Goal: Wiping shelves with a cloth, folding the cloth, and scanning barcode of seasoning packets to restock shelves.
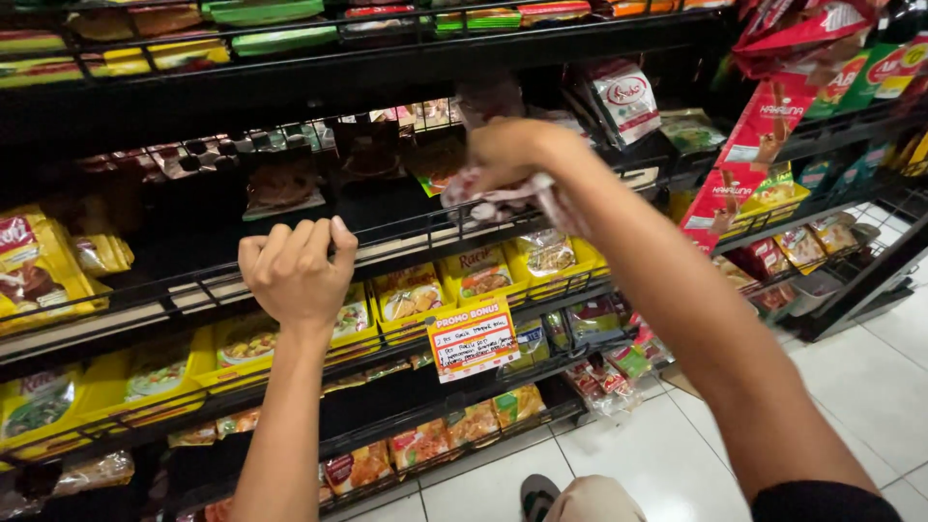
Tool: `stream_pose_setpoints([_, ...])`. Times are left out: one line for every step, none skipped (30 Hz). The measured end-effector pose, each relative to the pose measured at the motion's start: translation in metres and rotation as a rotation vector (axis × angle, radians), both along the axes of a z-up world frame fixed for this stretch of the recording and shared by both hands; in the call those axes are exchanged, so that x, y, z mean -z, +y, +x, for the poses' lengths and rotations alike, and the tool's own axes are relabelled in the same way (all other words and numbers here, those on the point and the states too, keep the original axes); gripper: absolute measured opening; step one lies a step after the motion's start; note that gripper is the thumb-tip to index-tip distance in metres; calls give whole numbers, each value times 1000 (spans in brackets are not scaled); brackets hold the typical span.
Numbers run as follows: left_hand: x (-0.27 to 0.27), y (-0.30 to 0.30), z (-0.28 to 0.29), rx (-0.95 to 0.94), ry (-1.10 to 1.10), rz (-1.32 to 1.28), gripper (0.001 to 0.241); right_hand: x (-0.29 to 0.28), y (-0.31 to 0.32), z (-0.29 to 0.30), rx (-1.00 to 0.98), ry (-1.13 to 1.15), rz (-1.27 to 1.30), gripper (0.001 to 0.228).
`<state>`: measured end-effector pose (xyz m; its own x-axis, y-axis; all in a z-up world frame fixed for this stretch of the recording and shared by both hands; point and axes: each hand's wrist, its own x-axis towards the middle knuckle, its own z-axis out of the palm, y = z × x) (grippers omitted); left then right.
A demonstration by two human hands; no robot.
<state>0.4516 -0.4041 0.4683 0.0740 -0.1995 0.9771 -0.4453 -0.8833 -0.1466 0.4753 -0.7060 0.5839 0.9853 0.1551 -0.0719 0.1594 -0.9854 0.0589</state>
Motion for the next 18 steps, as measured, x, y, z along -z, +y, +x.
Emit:
stream_pose_setpoints([-1,-2,-1,1,-2,5,37,6,0,7,1,-2,5,53])
stream_pose_setpoints([-3,-1,-2,10,-6,2,36,10,3,16,-113,-64,-40,54])
stream_pose_setpoints([-5,0,-3,19,-10,-1,35,14,8,25,-227,-127,-85,55])
stream_pose_setpoints([-7,1,-5,7,-16,0,35,12,0,23,-238,-134,-84,55])
stream_pose_setpoints([-8,1,-6,23,-16,-1,35,11,-8,20,-221,-89,-54,51])
stream_pose_setpoints([-9,0,-8,42,-12,-2,34,10,-18,18,-201,-40,-24,48])
stream_pose_setpoints([-9,0,-8,34,-14,-2,34,10,-33,15,-209,-42,-23,48])
stream_pose_setpoints([-8,0,-8,48,-10,-10,34,10,-48,11,-190,-39,-1,50])
stream_pose_setpoints([-8,-1,-7,62,-7,-19,35,9,-64,9,-171,-37,21,59])
stream_pose_setpoints([-8,-1,-7,53,-10,-24,35,8,-64,6,-180,-40,16,59])
stream_pose_setpoints([-8,-2,-7,65,-4,-31,34,8,-65,4,-112,-37,23,53])
stream_pose_setpoints([-8,0,-6,74,1,-37,34,8,-64,2,-48,-36,30,48])
stream_pose_setpoints([-5,0,-5,62,-4,-42,34,10,-61,9,-60,-40,26,48])
stream_pose_setpoints([-3,1,-4,86,48,-35,27,15,-56,17,-213,-48,99,47])
stream_pose_setpoints([-1,3,-2,111,100,-29,21,19,-51,24,-366,-56,173,47])
stream_pose_setpoints([4,5,-13,91,101,-37,21,16,-34,24,-386,-52,167,47])
stream_pose_setpoints([10,6,-23,123,115,-50,9,14,-17,23,-361,-15,192,45])
stream_pose_setpoints([14,8,-32,158,128,-56,19,13,0,22,-334,20,221,44])
